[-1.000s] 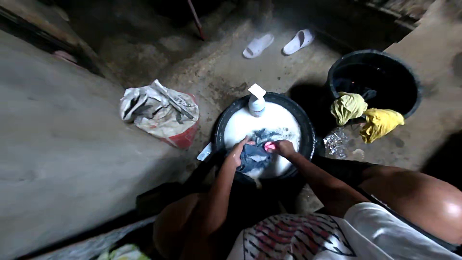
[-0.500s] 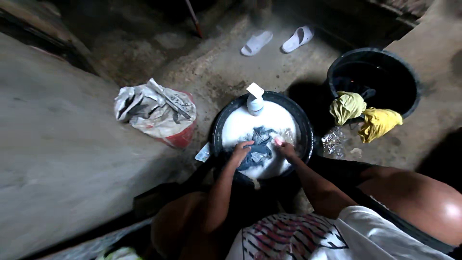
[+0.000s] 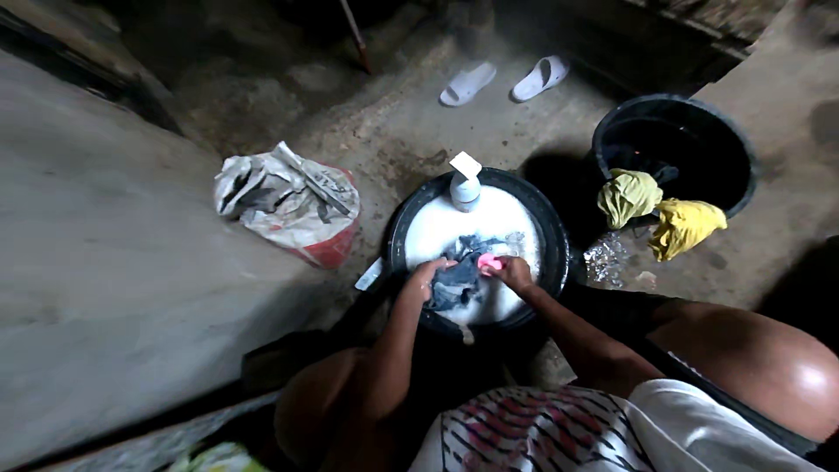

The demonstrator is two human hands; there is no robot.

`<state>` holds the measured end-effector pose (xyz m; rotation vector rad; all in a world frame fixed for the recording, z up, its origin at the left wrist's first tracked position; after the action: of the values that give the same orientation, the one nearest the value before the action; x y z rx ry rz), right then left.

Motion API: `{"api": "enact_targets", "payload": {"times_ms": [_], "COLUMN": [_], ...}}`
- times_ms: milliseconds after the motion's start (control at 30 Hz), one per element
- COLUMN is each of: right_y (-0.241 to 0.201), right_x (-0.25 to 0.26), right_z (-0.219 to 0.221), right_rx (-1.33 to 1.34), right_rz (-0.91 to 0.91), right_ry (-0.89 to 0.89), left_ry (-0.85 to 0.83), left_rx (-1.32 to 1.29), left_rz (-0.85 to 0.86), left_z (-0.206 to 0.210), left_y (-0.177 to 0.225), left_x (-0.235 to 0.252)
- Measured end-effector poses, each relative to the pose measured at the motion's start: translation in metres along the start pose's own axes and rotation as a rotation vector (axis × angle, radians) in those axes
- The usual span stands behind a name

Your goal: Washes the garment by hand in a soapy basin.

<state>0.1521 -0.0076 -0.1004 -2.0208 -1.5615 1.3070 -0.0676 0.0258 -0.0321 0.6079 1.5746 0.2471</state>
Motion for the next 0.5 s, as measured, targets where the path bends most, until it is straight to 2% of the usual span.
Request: {"api": "enact_targets", "payload": {"times_ms": [33, 100, 167, 200, 233, 300, 367, 433, 500], "right_y": [-0.012, -0.061, -0.112, -0.12, -0.109, -0.046, 0.004, 0.024, 0.039], "right_x": [-0.001, -0.012, -0.025, -0.028, -0.024, -0.004, 0.017, 0.02, 0.025], "right_z": [-0.003, 0.005, 0.017, 0.022, 0.025, 0.023, -0.002, -0.018, -0.022], "right_rx": [0.068, 0.249, 0.389, 0.38, 0.316, 0.011, -0.233, -0.112, 0.051], "right_rz": [-0.028, -0.262, -0.555, -0.643, -0.635, -0.347, -0.082, 0.127, 0.254], "right_ry": [0.064, 0.158, 0.17, 0.171, 0.175, 0.036, -0.084, 0.009, 0.23], "left_ry": [0.022, 0.065, 0.025, -0.016, -0.025, -0.002, 0.001, -0.019, -0.06], "left_rx": [-0.033, -0.095, -0.145, -0.129, -0.091, -0.021, 0.019, 0.113, 0.377], "left_rz": [-0.008, -0.005, 0.145, 0.213, 0.181, 0.028, 0.035, 0.109, 0.235], "left_z": [-0.003, -0.005, -0.003, -0.002, -0.001, 0.002, 0.004, 0.0, 0.003], "left_y": [0.0, -0.007, -0.004, 0.0, 0.002, 0.001, 0.014, 0.016, 0.009], "left_x": [-0.002, -0.002, -0.001, 0.003, 0.005, -0.003, -0.001, 0.0, 0.009]}}
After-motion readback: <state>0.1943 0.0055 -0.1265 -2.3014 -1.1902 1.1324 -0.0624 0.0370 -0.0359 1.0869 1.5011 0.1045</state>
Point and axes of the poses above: each hand's wrist, its own x-axis towards the middle knuckle, its own z-axis out of the palm, y = z × x, the point moved 5 cm from there along x, towards the middle knuckle, and after that the axes turned 2 degrees about y, right-handed, at the moved point
